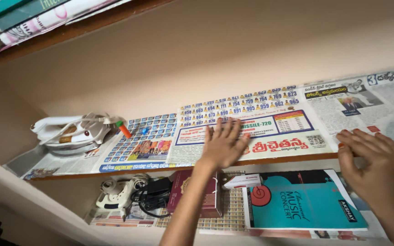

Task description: The person lines a shelf with newspaper by hand, smoothing the paper across the surface and folding the edges to fit the corners.

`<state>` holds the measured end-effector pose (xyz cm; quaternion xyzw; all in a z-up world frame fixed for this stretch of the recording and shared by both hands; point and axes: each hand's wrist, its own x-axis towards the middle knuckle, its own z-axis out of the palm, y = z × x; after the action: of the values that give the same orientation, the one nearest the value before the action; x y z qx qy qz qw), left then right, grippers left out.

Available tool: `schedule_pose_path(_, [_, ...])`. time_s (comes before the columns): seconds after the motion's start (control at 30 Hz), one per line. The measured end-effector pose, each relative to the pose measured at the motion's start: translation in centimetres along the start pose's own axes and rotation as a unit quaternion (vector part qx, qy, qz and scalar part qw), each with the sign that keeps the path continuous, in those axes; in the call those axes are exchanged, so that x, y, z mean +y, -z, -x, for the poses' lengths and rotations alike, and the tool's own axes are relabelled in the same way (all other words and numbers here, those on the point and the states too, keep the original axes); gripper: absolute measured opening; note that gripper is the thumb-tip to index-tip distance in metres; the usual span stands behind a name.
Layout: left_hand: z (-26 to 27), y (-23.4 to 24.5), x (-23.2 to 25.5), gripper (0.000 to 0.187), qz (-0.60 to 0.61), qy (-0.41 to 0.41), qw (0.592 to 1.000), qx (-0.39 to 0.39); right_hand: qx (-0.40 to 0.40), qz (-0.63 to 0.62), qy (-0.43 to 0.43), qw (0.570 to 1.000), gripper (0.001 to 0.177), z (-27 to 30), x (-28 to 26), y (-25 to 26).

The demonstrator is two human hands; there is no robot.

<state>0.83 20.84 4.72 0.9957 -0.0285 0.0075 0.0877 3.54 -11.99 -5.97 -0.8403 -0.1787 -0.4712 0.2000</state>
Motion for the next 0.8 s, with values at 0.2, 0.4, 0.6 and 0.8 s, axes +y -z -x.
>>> schedule_pose_path(0.2, [1.8, 0.6, -4.6, 0.082, 0.011, 0.055, 0.998, 0.010, 0.005, -0.004, -0.002, 1.000, 0.020, 0.5, 0.4, -0.5])
schedule_pose_path(0.4, [3.4, 1.1, -8.8, 0.079, -0.009, 0.140, 0.990, 0.012, 0.006, 0.003, 0.004, 1.000, 0.020, 0.2, 0.1, -0.1])
schedule_pose_path(0.6, [3.0, 1.5, -10.5, 0.075, -0.065, 0.151, 0.985, 0.044, 0.013, -0.005, 0.008, 1.000, 0.019, 0.2, 0.1, -0.1])
schedule_pose_path(0.8, [-2.2, -2.3, 0.2, 0.075, 0.144, -0.109, 0.976, 0.124, 0.035, -0.023, 0.005, 0.999, 0.019, -0.7, -1.5, 0.9])
